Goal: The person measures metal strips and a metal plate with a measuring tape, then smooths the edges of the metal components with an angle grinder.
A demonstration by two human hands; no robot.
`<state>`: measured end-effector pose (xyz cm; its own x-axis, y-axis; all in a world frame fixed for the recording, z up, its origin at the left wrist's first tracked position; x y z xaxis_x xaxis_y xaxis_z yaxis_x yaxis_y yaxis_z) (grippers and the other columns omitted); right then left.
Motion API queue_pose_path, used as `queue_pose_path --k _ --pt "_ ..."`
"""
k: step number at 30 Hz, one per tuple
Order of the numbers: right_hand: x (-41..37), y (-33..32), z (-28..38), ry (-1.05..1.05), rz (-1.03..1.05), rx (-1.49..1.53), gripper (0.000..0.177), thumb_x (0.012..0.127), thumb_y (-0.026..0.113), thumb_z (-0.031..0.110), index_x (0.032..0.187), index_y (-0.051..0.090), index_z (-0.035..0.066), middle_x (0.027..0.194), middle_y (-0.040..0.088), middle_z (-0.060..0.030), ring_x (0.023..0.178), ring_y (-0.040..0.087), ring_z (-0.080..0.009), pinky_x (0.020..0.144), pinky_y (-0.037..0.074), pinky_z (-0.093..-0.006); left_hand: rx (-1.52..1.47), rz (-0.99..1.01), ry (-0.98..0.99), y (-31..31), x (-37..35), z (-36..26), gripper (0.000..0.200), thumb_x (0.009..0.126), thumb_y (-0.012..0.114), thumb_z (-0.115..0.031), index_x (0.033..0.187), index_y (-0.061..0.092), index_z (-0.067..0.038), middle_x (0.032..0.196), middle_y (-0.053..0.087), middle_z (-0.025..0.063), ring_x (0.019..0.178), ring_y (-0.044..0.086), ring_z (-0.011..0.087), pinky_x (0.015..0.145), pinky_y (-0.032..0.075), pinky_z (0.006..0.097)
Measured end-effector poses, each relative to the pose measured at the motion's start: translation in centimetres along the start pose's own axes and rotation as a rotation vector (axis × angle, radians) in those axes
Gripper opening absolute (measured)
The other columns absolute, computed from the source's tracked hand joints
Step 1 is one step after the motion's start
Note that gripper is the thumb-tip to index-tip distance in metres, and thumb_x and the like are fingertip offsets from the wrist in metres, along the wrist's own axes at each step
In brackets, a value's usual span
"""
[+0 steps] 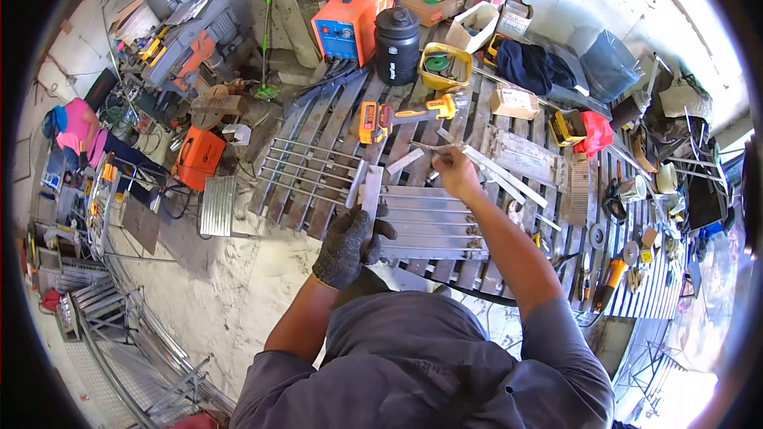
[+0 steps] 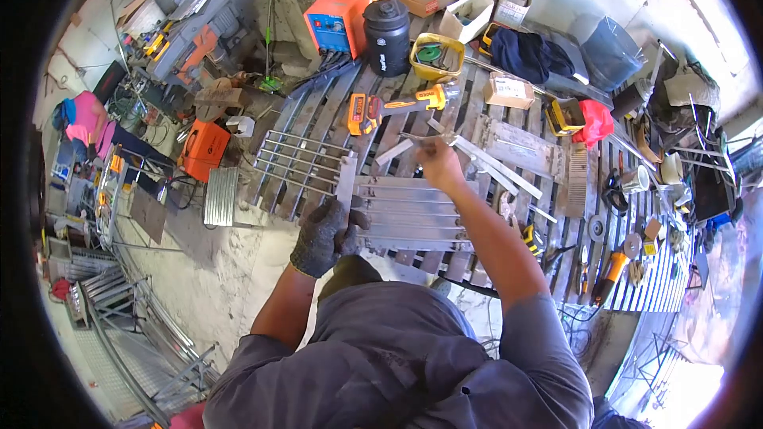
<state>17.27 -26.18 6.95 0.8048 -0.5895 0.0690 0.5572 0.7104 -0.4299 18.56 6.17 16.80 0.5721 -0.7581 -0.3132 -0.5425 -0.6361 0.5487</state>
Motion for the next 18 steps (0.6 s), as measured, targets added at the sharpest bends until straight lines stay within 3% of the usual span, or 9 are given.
queue_pose_path --k 1,2,4,6,8,15,17,18 --pt "2.5 1.6 -0.4 0.168 0.044 -0.023 0.038 0.100 0.073 0.027 0.121 0.071 -0.005 0.100 0.080 -0.0198 0.094 0.079 -0.0315 0.084 0.060 -0.0446 0.035 -0.027 -0.031 -0.6 0.3 -1.3 0.032 0.118 0.054 -0.033 0.135 0.064 -0.007 0.097 0.076 0.0102 0.059 0.059 0.0086 0.052 0.045 0.0252" --pt "4.9 3.9 -1.7 0.327 0.034 0.217 0.038 0.102 0.073 0.029 0.121 0.071 -0.004 0.097 0.077 -0.0137 0.085 0.076 -0.0264 0.075 0.061 -0.0407 0.061 -0.028 -0.022 -2.0 0.9 -1.9 0.030 0.118 0.054 -0.030 0.134 0.064 -0.007 0.097 0.076 0.0103 0.059 0.060 0.0097 0.052 0.046 0.0260" --pt "9.5 7.5 -5.6 0.615 0.032 0.570 0.053 0.106 0.071 0.031 0.148 0.060 0.000 0.130 0.073 -0.0222 0.104 0.077 -0.0331 0.088 0.063 -0.0450 0.111 -0.020 -0.006 -5.3 2.5 -3.6 0.027 0.118 0.052 -0.025 0.133 0.065 -0.006 0.097 0.075 0.0105 0.059 0.061 0.0119 0.053 0.048 0.0274" --pt "12.9 9.5 -6.7 0.831 -0.167 0.745 0.060 0.108 0.069 0.035 0.156 0.051 0.002 0.144 0.065 -0.0256 0.111 0.075 -0.0385 0.093 0.064 -0.0529 0.102 -0.011 -0.053 -8.6 3.7 -5.1 0.024 0.117 0.053 -0.022 0.131 0.064 -0.006 0.094 0.073 0.0068 0.059 0.060 0.0106 0.053 0.046 0.0267" --pt "15.2 10.4 -6.7 0.848 -0.425 0.799 0.060 0.105 0.075 0.037 0.152 0.053 0.007 0.141 0.067 -0.0249 0.115 0.075 -0.0391 0.094 0.065 -0.0569 0.125 -0.026 -0.134 -11.8 4.0 -7.1 0.024 0.117 0.053 -0.023 0.131 0.063 -0.006 0.092 0.072 0.0053 0.059 0.059 0.0102 0.053 0.046 0.0268" --pt "18.5 11.9 -16.3 0.912 -0.781 0.485 0.052 0.087 0.084 0.013 0.130 0.061 -0.004 0.117 0.076 -0.0191 0.092 0.080 -0.0358 0.076 0.068 -0.0510 0.175 0.011 -0.203 -18.7 5.8 -11.4 0.022 0.115 0.056 -0.020 0.129 0.062 -0.005 0.091 0.071 0.0057 0.057 0.052 0.0073 0.051 0.041 0.0253" --pt "16.2 11.2 -13.1 0.855 -0.899 0.622 0.038 0.084 0.079 0.007 0.118 0.065 -0.003 0.104 0.074 -0.0168 0.086 0.077 -0.0332 0.074 0.066 -0.0485 0.227 0.020 -0.207 -19.0 6.0 -12.4 0.021 0.115 0.054 -0.017 0.130 0.062 -0.005 0.090 0.071 0.0073 0.057 0.052 0.0068 0.051 0.041 0.0250" --pt "14.8 10.7 -10.0 0.788 -0.855 0.679 0.034 0.084 0.077 0.007 0.115 0.065 -0.002 0.100 0.073 -0.0156 0.083 0.075 -0.0324 0.073 0.065 -0.0477 0.239 0.026 -0.210 -19.3 6.1 -12.4 0.020 0.115 0.054 -0.017 0.129 0.062 -0.005 0.090 0.071 0.0075 0.057 0.051 0.0068 0.051 0.041 0.0248"
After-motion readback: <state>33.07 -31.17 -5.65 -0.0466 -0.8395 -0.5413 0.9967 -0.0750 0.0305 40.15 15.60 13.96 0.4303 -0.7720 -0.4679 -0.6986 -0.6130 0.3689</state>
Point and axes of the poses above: each hand's wrist, its own x-axis towards the middle knuckle, its own y-axis out of the palm, z = x × y, the point moved 7 cm from there along x, towards the middle knuckle
